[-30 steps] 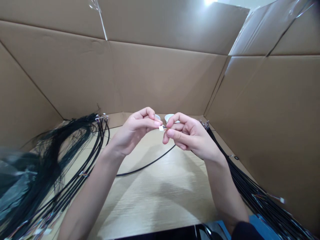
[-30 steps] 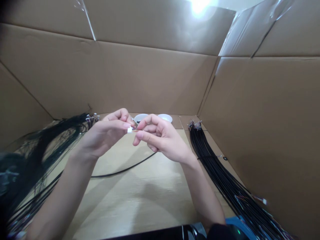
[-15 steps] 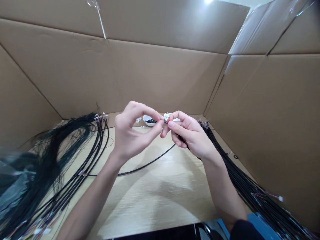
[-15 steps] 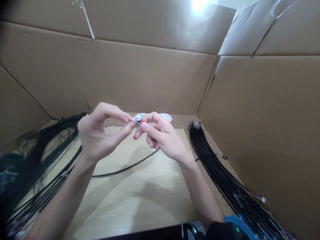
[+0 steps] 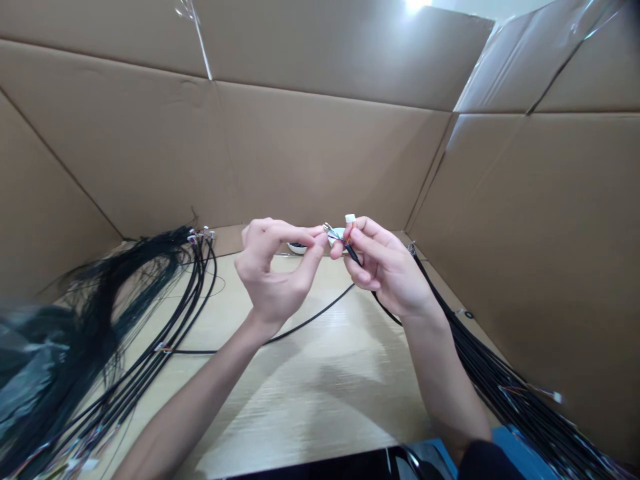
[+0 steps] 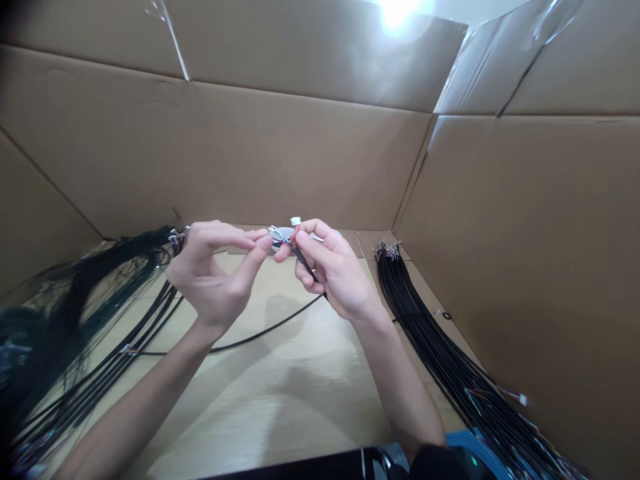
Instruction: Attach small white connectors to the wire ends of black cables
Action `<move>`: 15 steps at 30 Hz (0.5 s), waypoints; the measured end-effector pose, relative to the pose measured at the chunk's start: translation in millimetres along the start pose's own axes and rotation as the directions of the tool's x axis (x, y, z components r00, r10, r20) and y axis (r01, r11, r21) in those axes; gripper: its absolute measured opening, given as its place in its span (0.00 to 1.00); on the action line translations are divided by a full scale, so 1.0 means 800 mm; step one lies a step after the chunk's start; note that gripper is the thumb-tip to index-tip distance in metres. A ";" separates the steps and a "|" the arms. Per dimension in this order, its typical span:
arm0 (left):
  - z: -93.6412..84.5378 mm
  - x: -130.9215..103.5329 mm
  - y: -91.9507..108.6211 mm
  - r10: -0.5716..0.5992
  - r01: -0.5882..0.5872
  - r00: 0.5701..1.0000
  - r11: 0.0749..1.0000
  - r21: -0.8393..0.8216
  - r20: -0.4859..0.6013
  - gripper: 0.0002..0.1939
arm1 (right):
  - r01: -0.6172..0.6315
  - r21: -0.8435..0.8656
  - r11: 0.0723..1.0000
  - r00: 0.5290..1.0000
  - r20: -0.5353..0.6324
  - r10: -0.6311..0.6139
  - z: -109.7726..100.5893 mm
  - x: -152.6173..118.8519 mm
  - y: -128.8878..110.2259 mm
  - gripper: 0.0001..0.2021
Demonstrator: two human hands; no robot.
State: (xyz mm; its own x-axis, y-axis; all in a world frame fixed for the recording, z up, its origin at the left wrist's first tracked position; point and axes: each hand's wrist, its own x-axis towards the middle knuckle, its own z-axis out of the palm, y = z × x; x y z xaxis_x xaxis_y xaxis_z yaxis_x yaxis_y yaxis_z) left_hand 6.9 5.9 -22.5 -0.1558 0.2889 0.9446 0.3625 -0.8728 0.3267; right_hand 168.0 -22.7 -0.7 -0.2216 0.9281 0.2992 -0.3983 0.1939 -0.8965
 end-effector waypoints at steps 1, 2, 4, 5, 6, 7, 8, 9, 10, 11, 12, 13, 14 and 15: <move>-0.001 0.001 0.002 -0.047 0.047 0.999 0.999 -0.003 0.012 0.10 | -0.001 -0.014 1.000 1.000 0.004 0.001 0.000 0.000 0.000 0.13; -0.004 0.003 0.003 -0.102 0.102 0.994 0.994 -0.023 0.037 0.10 | -0.003 -0.029 1.000 1.000 0.013 0.004 0.000 0.000 0.000 0.13; -0.009 0.009 0.002 -0.249 0.266 0.959 0.955 -0.130 0.133 0.10 | -0.008 -0.048 0.999 0.999 0.046 0.011 -0.001 0.000 0.000 0.13; -0.012 0.013 -0.001 -0.327 0.364 0.924 0.909 -0.203 0.197 0.11 | -0.012 -0.051 0.999 0.997 0.069 0.015 -0.001 0.000 0.000 0.13; -0.014 0.017 -0.004 -0.391 0.457 0.881 0.848 -0.267 0.265 0.12 | -0.015 -0.051 0.999 0.996 0.091 0.020 -0.001 0.000 0.000 0.13; -0.016 0.022 -0.009 -0.441 0.537 0.835 0.784 -0.312 0.328 0.13 | -0.019 -0.050 0.999 0.993 0.113 0.025 -0.002 -0.001 0.000 0.13; -0.018 0.026 -0.013 -0.482 0.605 0.788 0.722 -0.335 0.383 0.13 | -0.023 -0.049 0.999 0.991 0.133 0.029 -0.003 -0.001 0.000 0.12; -0.018 0.029 -0.018 -0.515 0.661 0.742 0.668 -0.341 0.429 0.14 | -0.025 -0.050 0.998 0.988 0.150 0.032 -0.003 -0.002 0.000 0.12; -0.018 0.032 -0.023 -0.538 0.704 0.702 0.626 -0.337 0.467 0.14 | -0.024 -0.053 0.998 0.986 0.162 0.032 -0.004 -0.002 0.000 0.12; -0.018 0.034 -0.026 -0.547 0.729 0.674 0.598 -0.332 0.496 0.14 | -0.019 -0.058 0.998 0.985 0.169 0.029 -0.005 -0.003 -0.001 0.12; -0.018 0.035 -0.029 -0.545 0.738 0.664 0.589 -0.329 0.512 0.14 | -0.013 -0.068 0.998 0.985 0.168 0.024 -0.006 -0.003 -0.002 0.13; -0.017 0.035 -0.031 -0.535 0.725 0.676 0.604 -0.331 0.507 0.14 | -0.004 -0.081 0.997 0.987 0.160 0.017 -0.007 -0.003 -0.003 0.13; -0.018 0.035 -0.032 -0.513 0.687 0.714 0.643 -0.337 0.476 0.13 | 0.005 -0.095 0.995 0.989 0.144 0.009 -0.007 -0.003 -0.004 0.13; -0.019 0.035 -0.031 -0.475 0.621 0.771 0.707 -0.338 0.423 0.12 | 0.014 -0.109 0.994 0.992 0.128 0.001 -0.008 -0.003 -0.005 0.13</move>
State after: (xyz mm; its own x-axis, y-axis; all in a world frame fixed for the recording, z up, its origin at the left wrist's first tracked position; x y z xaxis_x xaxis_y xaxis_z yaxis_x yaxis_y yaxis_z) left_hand -20.2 29.6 -4.3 0.0967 0.8040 0.5867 -0.1508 -0.5709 0.8071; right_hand 175.6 -23.4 0.2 -0.3337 0.8800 0.3380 -0.3015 0.2401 -0.9228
